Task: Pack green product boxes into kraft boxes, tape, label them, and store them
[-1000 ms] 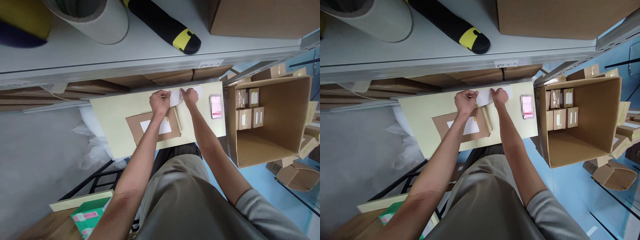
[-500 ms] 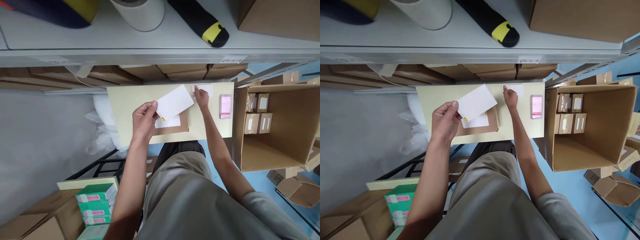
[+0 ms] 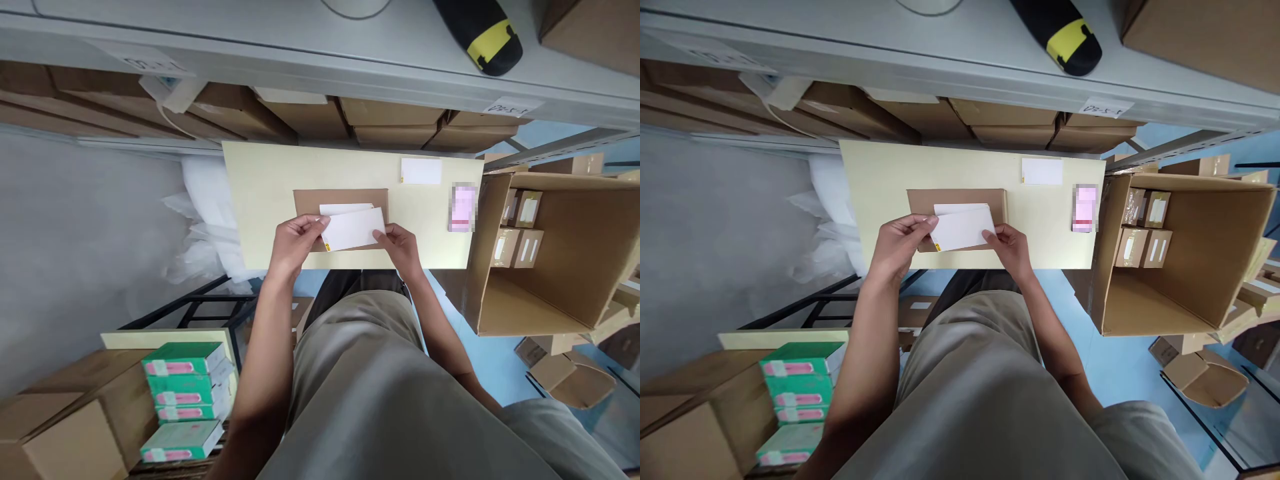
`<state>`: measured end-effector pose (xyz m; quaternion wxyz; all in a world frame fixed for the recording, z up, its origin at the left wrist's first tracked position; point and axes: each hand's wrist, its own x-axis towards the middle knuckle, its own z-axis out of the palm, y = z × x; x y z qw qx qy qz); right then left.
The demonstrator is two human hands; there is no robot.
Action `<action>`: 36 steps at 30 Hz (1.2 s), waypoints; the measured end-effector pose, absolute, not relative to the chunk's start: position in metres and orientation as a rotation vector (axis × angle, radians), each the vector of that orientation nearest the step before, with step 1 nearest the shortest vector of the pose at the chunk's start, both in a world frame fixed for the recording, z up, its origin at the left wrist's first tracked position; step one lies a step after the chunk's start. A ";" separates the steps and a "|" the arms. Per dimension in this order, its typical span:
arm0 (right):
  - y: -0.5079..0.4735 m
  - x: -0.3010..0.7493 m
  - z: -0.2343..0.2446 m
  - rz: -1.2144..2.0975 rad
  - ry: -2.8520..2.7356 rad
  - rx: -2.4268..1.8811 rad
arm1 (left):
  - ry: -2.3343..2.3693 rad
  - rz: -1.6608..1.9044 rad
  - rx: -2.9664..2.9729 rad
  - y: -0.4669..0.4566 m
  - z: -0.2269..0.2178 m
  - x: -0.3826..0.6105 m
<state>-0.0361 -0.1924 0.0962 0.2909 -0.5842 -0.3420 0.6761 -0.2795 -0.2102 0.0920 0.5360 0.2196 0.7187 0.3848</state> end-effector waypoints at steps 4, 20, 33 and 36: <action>-0.193 -0.040 0.102 1.883 -0.989 -1.588 | 1.838 0.896 0.822 -0.212 0.098 -0.287; -0.213 -0.075 0.204 2.011 -1.106 -1.178 | 1.534 1.048 1.489 -0.265 0.206 -0.267; -0.235 -0.083 0.235 1.795 -1.339 -1.270 | 1.283 1.108 1.173 -0.273 0.231 -0.292; -0.239 -0.089 0.238 1.764 -1.361 -1.251 | 1.259 1.097 1.170 -0.275 0.230 -0.300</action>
